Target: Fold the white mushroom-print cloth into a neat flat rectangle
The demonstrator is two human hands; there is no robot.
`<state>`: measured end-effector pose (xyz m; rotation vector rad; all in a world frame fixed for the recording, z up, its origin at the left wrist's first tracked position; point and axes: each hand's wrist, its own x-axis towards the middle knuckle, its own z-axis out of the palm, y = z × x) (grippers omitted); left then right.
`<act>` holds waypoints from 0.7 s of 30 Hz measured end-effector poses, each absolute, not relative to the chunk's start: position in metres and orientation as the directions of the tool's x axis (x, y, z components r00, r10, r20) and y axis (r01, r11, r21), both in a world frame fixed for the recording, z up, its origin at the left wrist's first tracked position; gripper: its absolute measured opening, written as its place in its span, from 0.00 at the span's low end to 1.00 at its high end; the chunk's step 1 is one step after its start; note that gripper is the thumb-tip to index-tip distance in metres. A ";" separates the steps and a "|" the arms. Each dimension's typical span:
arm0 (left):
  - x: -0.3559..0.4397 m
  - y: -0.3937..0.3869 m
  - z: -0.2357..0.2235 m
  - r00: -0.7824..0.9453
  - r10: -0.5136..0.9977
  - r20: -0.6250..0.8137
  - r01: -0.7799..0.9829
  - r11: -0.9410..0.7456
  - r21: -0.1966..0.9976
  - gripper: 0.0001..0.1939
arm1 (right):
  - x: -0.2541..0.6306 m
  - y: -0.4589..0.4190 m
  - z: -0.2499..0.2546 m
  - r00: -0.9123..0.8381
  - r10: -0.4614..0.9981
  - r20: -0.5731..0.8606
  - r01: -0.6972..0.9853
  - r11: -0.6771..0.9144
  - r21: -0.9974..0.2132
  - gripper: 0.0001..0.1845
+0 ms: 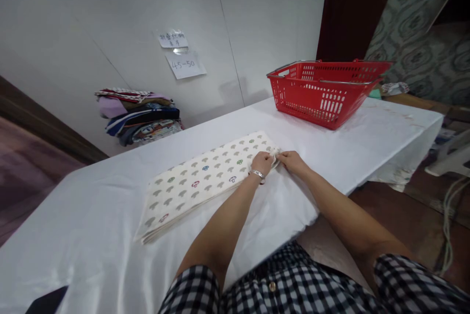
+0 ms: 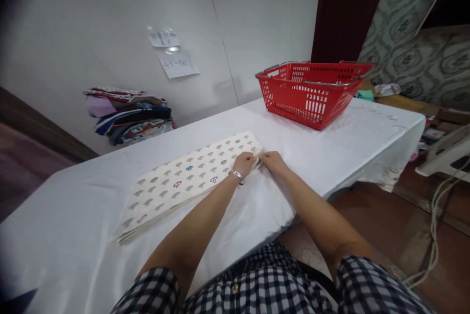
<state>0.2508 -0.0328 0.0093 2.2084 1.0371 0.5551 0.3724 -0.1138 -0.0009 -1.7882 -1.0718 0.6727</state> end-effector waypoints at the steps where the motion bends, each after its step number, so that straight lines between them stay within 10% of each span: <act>1: 0.251 -0.032 0.009 0.604 0.789 0.111 0.522 -0.497 0.693 0.10 | 0.373 -0.113 -0.002 0.468 0.884 -0.002 0.369 -0.198 -0.908 0.19; 21: 0.246 -0.044 0.010 0.745 0.593 0.305 0.481 -0.795 0.370 0.08 | 0.370 -0.117 0.002 0.471 0.874 -0.116 0.026 -0.146 -0.989 0.13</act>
